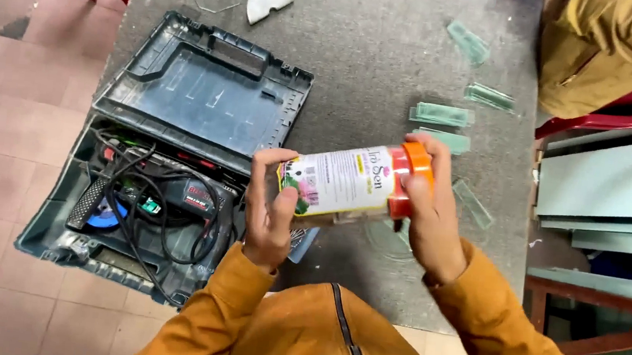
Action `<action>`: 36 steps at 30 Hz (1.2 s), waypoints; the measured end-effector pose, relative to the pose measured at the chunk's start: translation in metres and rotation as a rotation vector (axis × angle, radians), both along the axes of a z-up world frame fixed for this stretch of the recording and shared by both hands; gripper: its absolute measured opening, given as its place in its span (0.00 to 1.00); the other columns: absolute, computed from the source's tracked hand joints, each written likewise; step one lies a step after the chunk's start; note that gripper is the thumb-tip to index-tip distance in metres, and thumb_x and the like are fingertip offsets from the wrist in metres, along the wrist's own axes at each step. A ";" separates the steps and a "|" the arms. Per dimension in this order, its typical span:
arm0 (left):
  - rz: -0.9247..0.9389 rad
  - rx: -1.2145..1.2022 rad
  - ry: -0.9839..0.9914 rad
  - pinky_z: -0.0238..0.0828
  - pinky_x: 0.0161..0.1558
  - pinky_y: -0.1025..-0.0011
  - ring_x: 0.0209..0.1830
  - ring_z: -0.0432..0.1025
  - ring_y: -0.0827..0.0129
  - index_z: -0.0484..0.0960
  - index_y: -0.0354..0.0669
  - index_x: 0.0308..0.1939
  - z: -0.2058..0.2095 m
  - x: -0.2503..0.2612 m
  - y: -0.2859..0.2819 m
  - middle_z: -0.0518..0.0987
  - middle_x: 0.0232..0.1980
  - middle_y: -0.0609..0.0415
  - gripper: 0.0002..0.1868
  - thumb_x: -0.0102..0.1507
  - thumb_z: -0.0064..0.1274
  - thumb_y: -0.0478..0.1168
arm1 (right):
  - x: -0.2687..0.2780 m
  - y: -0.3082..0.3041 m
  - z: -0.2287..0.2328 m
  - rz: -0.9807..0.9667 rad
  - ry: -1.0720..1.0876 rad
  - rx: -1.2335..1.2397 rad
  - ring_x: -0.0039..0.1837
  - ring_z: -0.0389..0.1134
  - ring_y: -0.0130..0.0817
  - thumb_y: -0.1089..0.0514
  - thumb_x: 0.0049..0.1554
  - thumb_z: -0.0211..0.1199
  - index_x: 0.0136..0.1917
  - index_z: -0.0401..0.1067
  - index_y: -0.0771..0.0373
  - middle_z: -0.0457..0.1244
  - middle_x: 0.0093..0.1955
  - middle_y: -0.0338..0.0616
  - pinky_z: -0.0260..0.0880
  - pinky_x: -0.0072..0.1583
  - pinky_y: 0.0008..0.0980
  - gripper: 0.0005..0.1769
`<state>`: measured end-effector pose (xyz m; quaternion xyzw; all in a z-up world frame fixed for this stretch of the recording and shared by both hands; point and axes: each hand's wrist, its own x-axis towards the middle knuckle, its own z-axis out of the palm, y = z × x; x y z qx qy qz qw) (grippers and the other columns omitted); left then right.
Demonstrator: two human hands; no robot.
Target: Sorting through screws and plastic fasteners while organizing a power tool case in a workshop environment.
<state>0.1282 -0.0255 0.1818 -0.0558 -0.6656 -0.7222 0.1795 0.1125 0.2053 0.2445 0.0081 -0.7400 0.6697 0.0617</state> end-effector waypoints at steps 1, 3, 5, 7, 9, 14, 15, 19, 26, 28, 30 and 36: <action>-0.053 -0.034 -0.037 0.72 0.51 0.64 0.51 0.69 0.64 0.74 0.40 0.65 -0.009 -0.002 -0.004 0.75 0.55 0.43 0.29 0.72 0.43 0.59 | -0.005 -0.003 0.006 0.031 -0.121 0.066 0.35 0.65 0.31 0.32 0.60 0.59 0.79 0.59 0.60 0.62 0.56 0.53 0.70 0.29 0.27 0.44; -0.101 -0.069 -0.079 0.73 0.52 0.60 0.52 0.70 0.61 0.71 0.40 0.67 -0.025 -0.005 -0.015 0.73 0.56 0.41 0.31 0.72 0.44 0.61 | -0.018 -0.005 0.008 0.069 -0.246 0.131 0.35 0.68 0.42 0.47 0.60 0.66 0.79 0.60 0.57 0.63 0.58 0.59 0.77 0.30 0.37 0.38; -0.171 -0.367 -0.179 0.69 0.65 0.45 0.63 0.73 0.34 0.73 0.43 0.71 -0.035 -0.007 -0.030 0.76 0.60 0.38 0.25 0.78 0.37 0.54 | -0.037 -0.004 0.002 0.043 -0.134 0.569 0.66 0.71 0.66 0.39 0.56 0.77 0.77 0.66 0.46 0.68 0.66 0.58 0.69 0.67 0.59 0.40; -0.169 -0.451 -0.365 0.72 0.63 0.43 0.62 0.75 0.32 0.75 0.42 0.67 -0.093 0.006 -0.032 0.78 0.58 0.36 0.22 0.75 0.44 0.50 | -0.054 0.001 -0.038 0.061 -0.038 0.751 0.66 0.72 0.60 0.39 0.53 0.81 0.76 0.68 0.46 0.65 0.65 0.51 0.71 0.66 0.53 0.42; -0.175 -0.533 -0.560 0.76 0.61 0.41 0.61 0.77 0.31 0.78 0.41 0.64 -0.159 0.026 -0.031 0.81 0.57 0.34 0.19 0.72 0.51 0.46 | -0.066 0.005 -0.083 0.075 0.048 0.931 0.66 0.73 0.54 0.39 0.50 0.84 0.75 0.70 0.46 0.61 0.64 0.44 0.74 0.65 0.48 0.44; -0.245 -0.729 -0.699 0.76 0.64 0.43 0.65 0.76 0.37 0.74 0.47 0.68 -0.259 0.069 -0.013 0.77 0.62 0.41 0.28 0.64 0.62 0.35 | -0.071 0.011 -0.182 0.141 0.006 1.274 0.66 0.67 0.57 0.40 0.46 0.82 0.76 0.67 0.40 0.56 0.69 0.46 0.82 0.60 0.52 0.48; -0.245 -0.729 -0.708 0.76 0.64 0.43 0.65 0.76 0.37 0.74 0.47 0.68 -0.269 0.071 -0.011 0.77 0.62 0.41 0.28 0.64 0.62 0.35 | -0.067 0.006 -0.174 0.148 0.002 1.272 0.66 0.67 0.57 0.40 0.46 0.82 0.76 0.67 0.40 0.56 0.69 0.46 0.82 0.60 0.52 0.48; -0.173 -0.726 -0.759 0.72 0.68 0.40 0.67 0.74 0.33 0.68 0.49 0.74 -0.290 0.071 -0.002 0.76 0.64 0.39 0.33 0.65 0.59 0.34 | -0.039 0.011 -0.169 0.025 0.103 1.070 0.72 0.61 0.64 0.47 0.52 0.83 0.79 0.63 0.56 0.58 0.70 0.57 0.67 0.69 0.60 0.48; -0.185 -0.756 -0.888 0.79 0.60 0.46 0.59 0.81 0.42 0.72 0.55 0.70 -0.327 0.067 0.009 0.80 0.55 0.48 0.29 0.65 0.58 0.33 | 0.081 -0.032 -0.288 0.041 -0.767 0.261 0.61 0.77 0.66 0.44 0.65 0.72 0.84 0.55 0.69 0.68 0.67 0.71 0.84 0.53 0.56 0.47; -0.165 -0.733 -0.898 0.80 0.60 0.47 0.58 0.81 0.43 0.71 0.56 0.70 -0.324 0.069 0.015 0.80 0.54 0.49 0.31 0.64 0.59 0.31 | 0.083 -0.045 -0.302 0.061 -0.791 0.223 0.60 0.76 0.70 0.53 0.65 0.69 0.86 0.53 0.68 0.65 0.70 0.75 0.85 0.49 0.54 0.44; -0.140 -0.711 -0.914 0.80 0.59 0.48 0.57 0.81 0.45 0.70 0.56 0.70 -0.329 0.072 0.016 0.79 0.53 0.50 0.34 0.62 0.60 0.29 | 0.082 -0.049 -0.305 0.087 -0.818 0.183 0.59 0.76 0.73 0.63 0.65 0.67 0.88 0.51 0.67 0.63 0.73 0.79 0.86 0.46 0.52 0.44; -0.208 0.021 -0.859 0.82 0.41 0.61 0.42 0.81 0.56 0.72 0.43 0.68 -0.241 0.089 0.010 0.77 0.49 0.45 0.30 0.61 0.59 0.30 | 0.081 -0.022 -0.201 0.101 -0.785 -0.065 0.50 0.76 0.61 0.73 0.62 0.58 0.84 0.59 0.67 0.65 0.63 0.76 0.88 0.42 0.56 0.38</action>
